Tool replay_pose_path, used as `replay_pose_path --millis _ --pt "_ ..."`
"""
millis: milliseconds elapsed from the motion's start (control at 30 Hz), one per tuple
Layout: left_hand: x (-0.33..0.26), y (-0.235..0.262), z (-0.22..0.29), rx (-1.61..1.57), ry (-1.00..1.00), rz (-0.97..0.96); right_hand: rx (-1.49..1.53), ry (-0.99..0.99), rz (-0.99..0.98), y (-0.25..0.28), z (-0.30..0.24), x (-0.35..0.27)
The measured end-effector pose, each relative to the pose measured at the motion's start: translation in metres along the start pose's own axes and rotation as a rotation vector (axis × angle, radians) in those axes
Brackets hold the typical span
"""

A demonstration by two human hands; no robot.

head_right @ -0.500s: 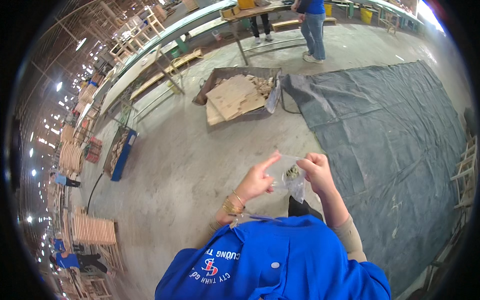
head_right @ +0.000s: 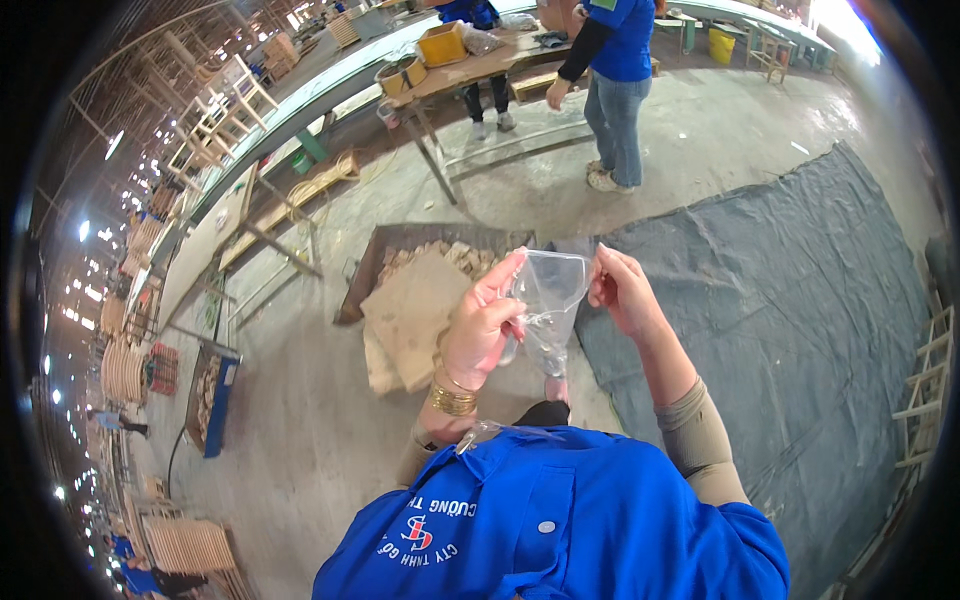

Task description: The person stands at a workbench and repeatedly picks small metal fasteners and washers from plastic bags and wooden boxes. They insert the fasteners into the washers by hand and place the assembled pieces into a wooden box. Coworkers perform similar actions nearby.

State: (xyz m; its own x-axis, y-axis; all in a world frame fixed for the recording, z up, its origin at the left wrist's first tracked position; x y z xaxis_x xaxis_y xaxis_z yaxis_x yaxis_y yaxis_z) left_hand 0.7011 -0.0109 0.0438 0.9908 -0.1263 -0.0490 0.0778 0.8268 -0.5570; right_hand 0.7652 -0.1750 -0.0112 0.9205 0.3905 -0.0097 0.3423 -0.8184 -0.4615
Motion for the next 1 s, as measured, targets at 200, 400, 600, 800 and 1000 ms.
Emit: replay_pose_path --millis 200,400,600,800,1000 --pt "0.221 0.016 0.072 0.095 -0.075 -0.077 -0.041 -0.318 0.077 0.085 0.027 0.181" --pt "0.433 0.036 0.14 0.061 -0.158 -0.155 0.137 -0.389 -0.126 0.133 0.001 0.378" --pt "0.602 0.01 0.188 0.168 -0.174 -0.263 0.594 -0.396 -0.467 0.14 -0.036 0.591" --pt "0.732 0.025 0.248 0.098 -0.241 -0.345 0.936 -0.165 -0.628 0.126 -0.107 0.713" --pt "0.899 0.065 0.266 0.084 -0.217 -0.417 0.784 -0.14 -0.284 0.188 -0.11 0.854"
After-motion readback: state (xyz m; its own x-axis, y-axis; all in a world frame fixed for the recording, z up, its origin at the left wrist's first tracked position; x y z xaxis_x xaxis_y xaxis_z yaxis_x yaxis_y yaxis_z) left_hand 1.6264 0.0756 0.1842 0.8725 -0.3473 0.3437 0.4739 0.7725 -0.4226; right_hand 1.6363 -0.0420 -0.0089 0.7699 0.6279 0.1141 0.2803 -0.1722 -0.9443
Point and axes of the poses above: each hand's wrist, its own x-axis towards the middle knuckle, its own y-axis out of the back of the hand, z = x × y, the point moved 5 cm from there along x, towards the middle knuckle, and after that the axes turned 6 degrees about -x, right-handed, at the moved point
